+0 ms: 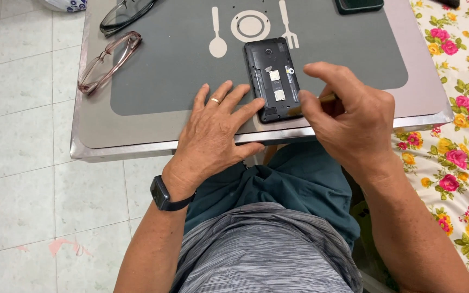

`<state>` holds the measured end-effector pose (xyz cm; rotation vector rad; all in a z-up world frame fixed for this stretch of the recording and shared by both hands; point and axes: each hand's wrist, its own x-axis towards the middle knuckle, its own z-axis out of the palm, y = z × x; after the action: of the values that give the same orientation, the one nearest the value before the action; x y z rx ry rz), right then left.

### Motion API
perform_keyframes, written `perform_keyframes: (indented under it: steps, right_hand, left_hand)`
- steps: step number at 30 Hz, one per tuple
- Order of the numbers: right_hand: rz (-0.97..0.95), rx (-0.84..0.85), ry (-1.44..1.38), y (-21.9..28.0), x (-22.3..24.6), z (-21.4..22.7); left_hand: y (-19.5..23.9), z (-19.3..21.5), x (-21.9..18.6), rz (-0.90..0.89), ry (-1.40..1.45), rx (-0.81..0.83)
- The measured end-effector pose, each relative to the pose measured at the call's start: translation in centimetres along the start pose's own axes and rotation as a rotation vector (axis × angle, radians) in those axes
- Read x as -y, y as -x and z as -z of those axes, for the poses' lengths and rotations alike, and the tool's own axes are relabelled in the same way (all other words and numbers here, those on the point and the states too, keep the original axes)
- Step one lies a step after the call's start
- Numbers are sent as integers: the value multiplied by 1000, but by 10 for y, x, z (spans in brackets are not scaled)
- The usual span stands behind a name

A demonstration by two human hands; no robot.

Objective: The person uses a screwdriver to remove screws from the back of a disassembled smartphone. They then use their fingers to press and adjust internal components and connectors on the phone's back panel.

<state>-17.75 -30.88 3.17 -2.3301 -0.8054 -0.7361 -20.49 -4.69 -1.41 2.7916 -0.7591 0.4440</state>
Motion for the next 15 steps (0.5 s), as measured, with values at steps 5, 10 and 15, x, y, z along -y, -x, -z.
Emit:
perform_keyframes:
  steps: [5,10,15]
  right_hand:
    - [116,79,145,-15,2,1]
    - [193,228,244,-44,12,7]
    - [203,592,71,-76,33,23]
  left_hand:
    - [-1,1,-1,10,26,20]
    - [-1,4,-2,16,59,4]
    - [-2,7,-3,36,102,31]
